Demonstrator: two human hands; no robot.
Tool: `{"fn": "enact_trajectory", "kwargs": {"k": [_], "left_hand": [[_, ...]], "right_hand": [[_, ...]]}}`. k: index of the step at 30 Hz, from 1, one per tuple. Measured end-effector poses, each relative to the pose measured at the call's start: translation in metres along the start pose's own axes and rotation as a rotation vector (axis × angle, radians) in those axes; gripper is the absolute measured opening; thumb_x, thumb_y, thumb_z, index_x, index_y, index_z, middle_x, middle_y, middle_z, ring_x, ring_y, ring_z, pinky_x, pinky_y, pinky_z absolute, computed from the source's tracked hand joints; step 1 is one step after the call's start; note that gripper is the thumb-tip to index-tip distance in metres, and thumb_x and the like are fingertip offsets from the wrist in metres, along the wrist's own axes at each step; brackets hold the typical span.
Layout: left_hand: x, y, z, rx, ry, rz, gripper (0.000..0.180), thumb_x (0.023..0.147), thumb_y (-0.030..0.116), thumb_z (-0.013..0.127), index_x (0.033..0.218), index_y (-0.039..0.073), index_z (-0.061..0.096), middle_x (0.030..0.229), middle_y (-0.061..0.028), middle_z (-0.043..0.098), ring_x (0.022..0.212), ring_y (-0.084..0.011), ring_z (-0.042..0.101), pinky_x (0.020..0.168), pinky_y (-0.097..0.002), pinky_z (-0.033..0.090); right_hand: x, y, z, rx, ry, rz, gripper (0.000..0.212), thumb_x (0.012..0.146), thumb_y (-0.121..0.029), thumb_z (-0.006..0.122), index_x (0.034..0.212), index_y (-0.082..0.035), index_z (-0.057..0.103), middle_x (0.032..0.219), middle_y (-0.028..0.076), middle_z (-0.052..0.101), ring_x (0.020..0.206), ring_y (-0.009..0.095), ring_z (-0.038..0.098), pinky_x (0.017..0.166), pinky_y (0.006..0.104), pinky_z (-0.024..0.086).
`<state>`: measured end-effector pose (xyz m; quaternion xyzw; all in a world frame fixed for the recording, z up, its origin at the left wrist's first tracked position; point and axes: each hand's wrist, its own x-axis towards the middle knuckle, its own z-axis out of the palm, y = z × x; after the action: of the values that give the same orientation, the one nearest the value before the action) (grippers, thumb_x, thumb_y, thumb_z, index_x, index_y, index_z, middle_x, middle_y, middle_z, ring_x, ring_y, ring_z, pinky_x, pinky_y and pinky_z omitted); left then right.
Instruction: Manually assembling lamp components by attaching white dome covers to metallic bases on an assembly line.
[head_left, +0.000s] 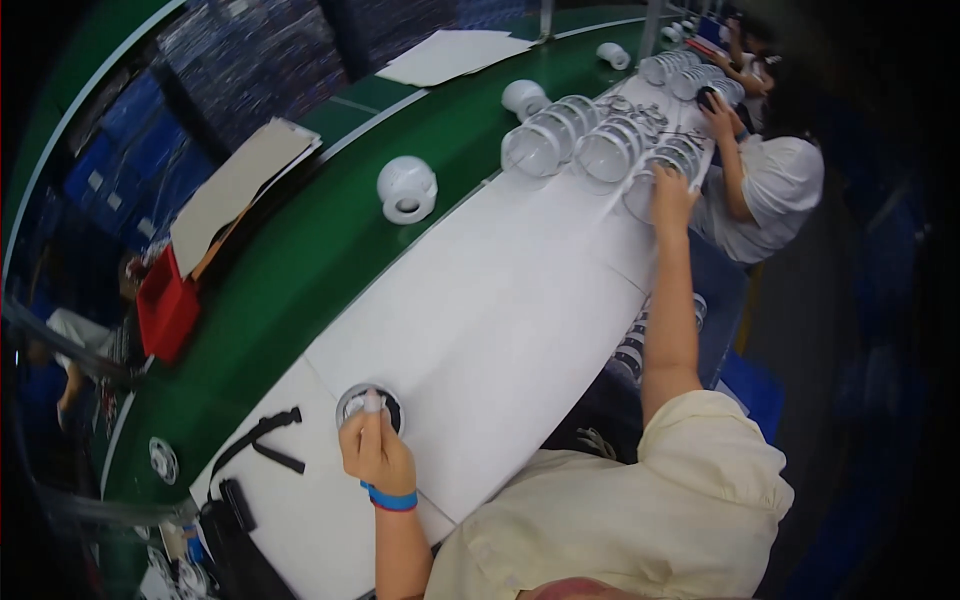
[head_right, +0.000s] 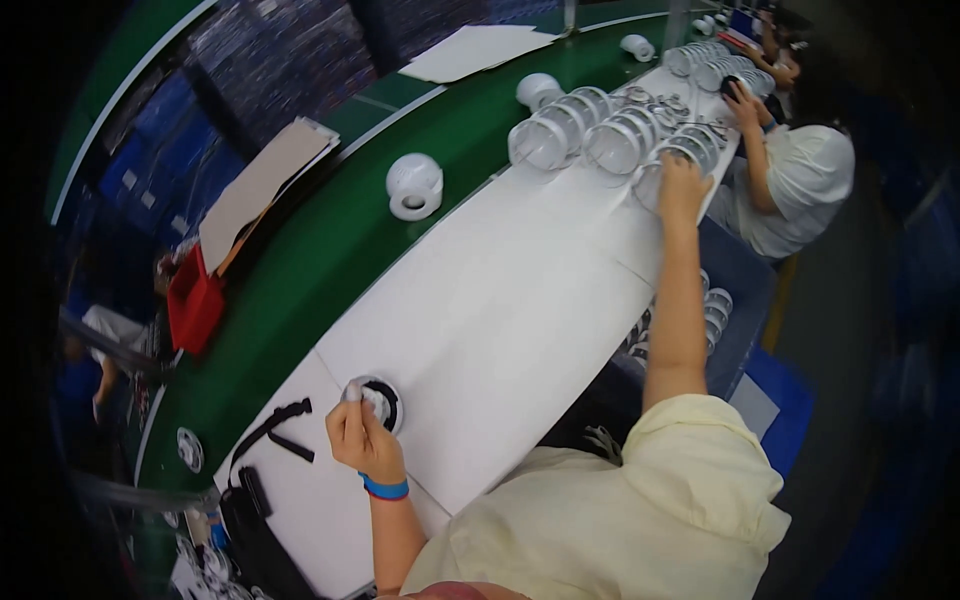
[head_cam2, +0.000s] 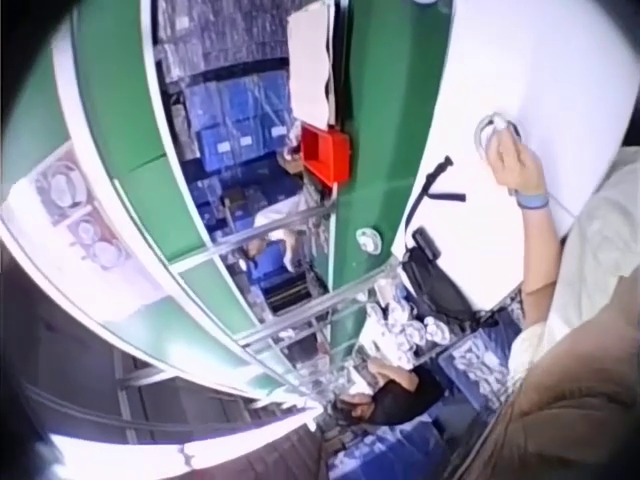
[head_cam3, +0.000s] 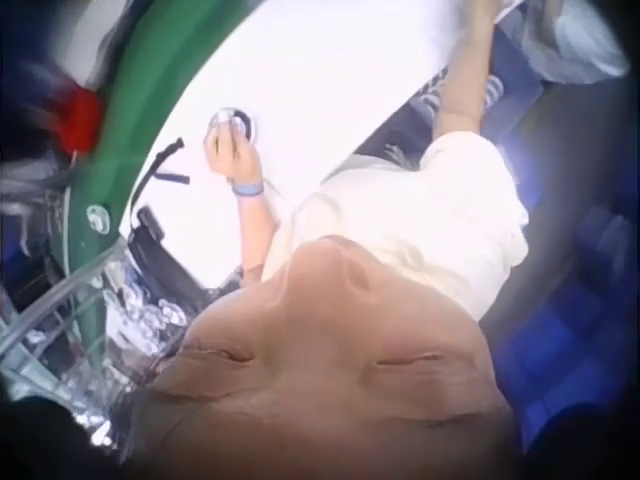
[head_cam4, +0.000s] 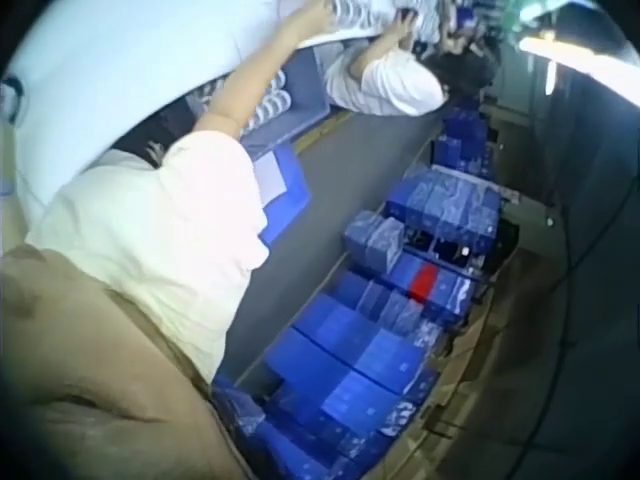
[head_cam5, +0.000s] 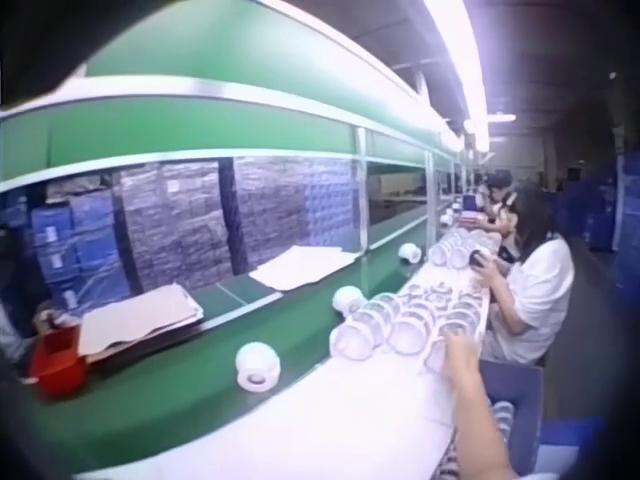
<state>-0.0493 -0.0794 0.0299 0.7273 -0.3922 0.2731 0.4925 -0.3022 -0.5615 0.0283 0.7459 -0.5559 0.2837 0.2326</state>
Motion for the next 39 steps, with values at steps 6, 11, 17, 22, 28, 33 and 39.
{"fn": "enact_trajectory", "kwargs": {"k": [6, 11, 17, 22, 28, 33, 39], "left_hand": [[0.018, 0.002, 0.002, -0.009, 0.095, 0.054, 0.027, 0.071, -0.009, 0.077, 0.096, 0.000, 0.071, 0.079, -0.0094, 0.063, 0.061, -0.0189, 0.055, 0.056, -0.0283, 0.047], [0.003, -0.013, -0.006, -0.039, 0.047, -0.016, 0.022, 0.070, -0.004, 0.081, 0.086, 0.003, 0.068, 0.075, -0.0078, 0.065, 0.055, -0.0122, 0.055, 0.049, -0.0226, 0.044], [0.008, -0.006, -0.005, -0.062, 0.092, -0.007, 0.018, 0.070, -0.004, 0.079, 0.083, 0.002, 0.067, 0.068, -0.0051, 0.059, 0.051, -0.0154, 0.053, 0.046, -0.0267, 0.042], [0.002, -0.012, -0.001, -0.101, 0.070, -0.058, 0.017, 0.072, -0.003, 0.077, 0.083, 0.003, 0.066, 0.069, -0.0047, 0.056, 0.053, -0.0149, 0.054, 0.047, -0.0264, 0.042], [0.003, -0.017, -0.002, -0.102, 0.074, -0.291, 0.017, 0.073, 0.004, 0.079, 0.083, 0.006, 0.066, 0.067, -0.0032, 0.051, 0.054, -0.0167, 0.051, 0.050, -0.0303, 0.039], [0.003, -0.022, -0.007, 0.038, -0.056, -0.139, 0.016, 0.074, 0.014, 0.079, 0.085, 0.010, 0.067, 0.072, -0.0001, 0.051, 0.069, -0.0207, 0.048, 0.069, -0.0348, 0.034], [-0.001, -0.032, -0.009, 0.143, -0.020, -0.021, 0.017, 0.072, 0.014, 0.078, 0.086, 0.013, 0.068, 0.073, 0.0012, 0.050, 0.074, -0.0193, 0.048, 0.078, -0.0367, 0.032]], "right_hand": [[-0.021, -0.020, -0.032, 0.479, 0.051, -0.215, 0.032, 0.086, 0.000, 0.057, 0.114, -0.012, 0.066, 0.096, 0.017, 0.062, 0.085, 0.037, 0.057, 0.080, 0.0410, 0.046], [-0.095, -0.135, -0.102, 1.012, -0.393, -0.360, 0.048, 0.084, 0.005, 0.060, 0.128, -0.011, 0.057, 0.120, 0.014, 0.054, 0.112, 0.030, 0.052, 0.090, 0.0364, 0.045], [-0.108, -0.145, -0.156, 1.319, -1.185, -0.448, 0.089, 0.076, -0.012, 0.075, 0.150, -0.013, 0.027, 0.147, 0.010, 0.038, 0.139, 0.025, 0.033, 0.106, 0.0392, 0.040], [-0.102, -0.210, -0.096, 1.661, -1.245, -0.414, 0.113, 0.062, -0.049, 0.084, 0.151, -0.013, 0.025, 0.147, 0.011, 0.039, 0.136, 0.026, 0.038, 0.107, 0.0430, 0.040], [-0.160, -0.264, -0.130, 2.106, -1.663, 0.061, 0.110, 0.063, -0.061, 0.079, 0.147, -0.009, 0.031, 0.139, 0.013, 0.046, 0.125, 0.026, 0.049, 0.101, 0.0387, 0.045], [-0.190, -0.271, -0.175, 2.104, -1.842, -0.028, 0.115, 0.056, -0.060, 0.083, 0.145, -0.006, 0.034, 0.132, 0.013, 0.051, 0.122, 0.025, 0.052, 0.100, 0.0373, 0.045], [-0.195, -0.275, -0.180, 2.001, -1.794, -0.148, 0.109, 0.058, -0.055, 0.082, 0.145, -0.008, 0.036, 0.130, 0.011, 0.051, 0.122, 0.023, 0.050, 0.100, 0.0337, 0.040]]}}
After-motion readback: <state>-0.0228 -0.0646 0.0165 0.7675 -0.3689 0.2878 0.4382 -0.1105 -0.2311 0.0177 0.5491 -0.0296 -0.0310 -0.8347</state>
